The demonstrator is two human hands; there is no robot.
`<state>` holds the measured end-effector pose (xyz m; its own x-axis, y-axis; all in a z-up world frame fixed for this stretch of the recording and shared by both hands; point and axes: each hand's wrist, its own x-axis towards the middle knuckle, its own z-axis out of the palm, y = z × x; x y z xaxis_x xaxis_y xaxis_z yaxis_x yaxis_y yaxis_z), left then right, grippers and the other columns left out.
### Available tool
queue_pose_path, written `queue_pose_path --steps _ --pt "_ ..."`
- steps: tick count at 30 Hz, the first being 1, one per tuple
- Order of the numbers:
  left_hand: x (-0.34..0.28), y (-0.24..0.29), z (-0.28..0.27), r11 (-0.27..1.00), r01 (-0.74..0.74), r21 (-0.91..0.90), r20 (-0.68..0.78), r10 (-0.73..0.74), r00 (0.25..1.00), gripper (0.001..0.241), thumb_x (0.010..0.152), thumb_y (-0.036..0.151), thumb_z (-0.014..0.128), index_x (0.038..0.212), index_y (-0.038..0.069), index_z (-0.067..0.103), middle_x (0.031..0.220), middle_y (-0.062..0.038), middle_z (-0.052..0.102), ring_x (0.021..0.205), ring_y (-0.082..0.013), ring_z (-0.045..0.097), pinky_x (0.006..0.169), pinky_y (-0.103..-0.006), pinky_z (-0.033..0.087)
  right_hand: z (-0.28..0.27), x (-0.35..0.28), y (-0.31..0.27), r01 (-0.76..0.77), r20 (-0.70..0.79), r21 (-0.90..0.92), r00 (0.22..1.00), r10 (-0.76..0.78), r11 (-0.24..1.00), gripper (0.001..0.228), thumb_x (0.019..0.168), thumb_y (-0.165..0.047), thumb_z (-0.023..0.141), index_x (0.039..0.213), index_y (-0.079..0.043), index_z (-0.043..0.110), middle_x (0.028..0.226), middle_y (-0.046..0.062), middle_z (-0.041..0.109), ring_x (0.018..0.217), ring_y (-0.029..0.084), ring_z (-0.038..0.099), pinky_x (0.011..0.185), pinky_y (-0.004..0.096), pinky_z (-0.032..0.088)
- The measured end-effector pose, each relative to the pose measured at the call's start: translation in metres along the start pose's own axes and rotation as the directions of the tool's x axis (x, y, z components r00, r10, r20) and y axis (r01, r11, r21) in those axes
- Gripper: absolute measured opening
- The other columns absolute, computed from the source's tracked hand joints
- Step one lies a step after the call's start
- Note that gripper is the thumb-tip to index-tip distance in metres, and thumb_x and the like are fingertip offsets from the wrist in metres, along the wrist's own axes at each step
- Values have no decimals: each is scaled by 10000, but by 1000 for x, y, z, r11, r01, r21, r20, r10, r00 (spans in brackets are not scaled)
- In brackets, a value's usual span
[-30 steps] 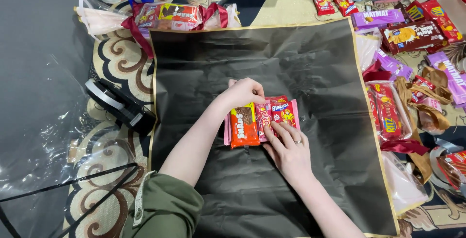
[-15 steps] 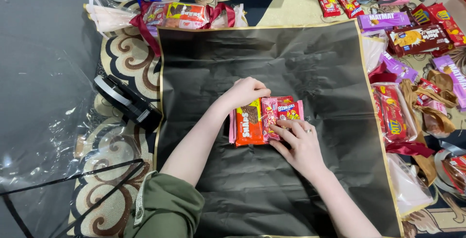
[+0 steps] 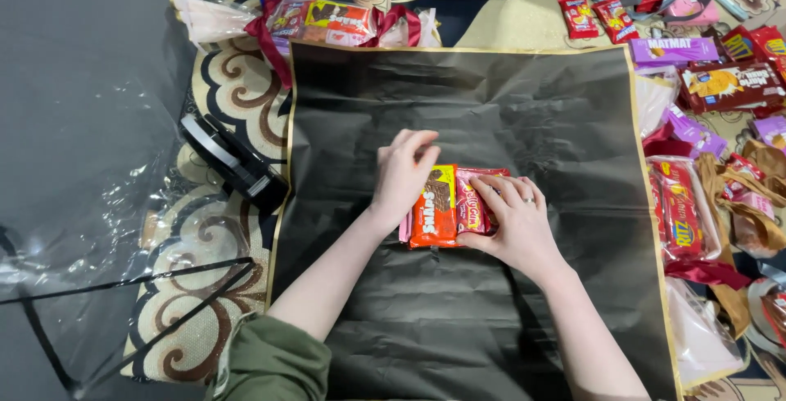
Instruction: A person is arranging various snack packets on a piece of black wrapping paper and folding the paper to create a gift arrangement, using a stapler to secure the folds.
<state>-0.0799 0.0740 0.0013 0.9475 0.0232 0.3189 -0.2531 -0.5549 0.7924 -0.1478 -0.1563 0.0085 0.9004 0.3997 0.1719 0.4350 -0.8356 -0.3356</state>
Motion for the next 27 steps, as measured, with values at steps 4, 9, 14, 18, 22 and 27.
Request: queue_pose_path --steps 4,9,14,18,22,27 --pt "-42 8 -88 999 -3 -33 -295 -7 955 142 935 32 661 1037 122 700 874 -28 573 793 -229 636 732 -320 512 -12 -1 -4 -1 11 115 1000 0 993 1011 696 -685 825 1523 -181 532 1442 72 546 1378 324 435 1197 683 195" --pt "-72 -73 -183 839 535 102 -716 -311 625 127 1002 283 709 1074 181 689 931 -10 623 858 -217 637 777 -372 485 -33 -6 -13 -106 -80 590 979 189 800 704 795 -193 835 1457 -183 595 1484 112 453 1430 333 429 1245 589 214" --pt "-75 -84 -203 659 745 -106 -470 -693 546 190 862 446 771 915 264 785 771 57 719 736 -174 684 740 -319 490 -22 -23 -40 74 -190 576 981 45 814 515 821 -155 828 1323 -155 711 1434 149 491 1349 345 525 1188 495 355" --pt "-59 -15 -211 548 793 -266 -358 -820 447 150 854 307 746 864 162 780 979 59 774 1088 -168 666 1019 -432 397 -27 -36 -67 146 -186 524 981 -55 839 377 896 -223 759 1264 -151 718 1396 131 582 1340 263 559 1156 411 432" --pt "-65 -14 -208 701 581 -413 -475 -710 519 91 868 132 740 795 82 762 831 -10 749 915 -127 703 1036 -326 553 -31 -37 -96 143 -176 555 983 -53 819 307 949 -233 693 1232 -122 735 1300 87 636 1181 209 620 1002 326 504" --pt "-117 1 -166 531 501 -684 -257 -818 515 231 839 180 751 688 122 587 554 69 344 508 -54 245 490 -247 158 -15 -31 -137 -269 228 823 963 142 500 234 929 -166 690 1110 -76 807 1061 11 824 992 94 728 906 240 534"
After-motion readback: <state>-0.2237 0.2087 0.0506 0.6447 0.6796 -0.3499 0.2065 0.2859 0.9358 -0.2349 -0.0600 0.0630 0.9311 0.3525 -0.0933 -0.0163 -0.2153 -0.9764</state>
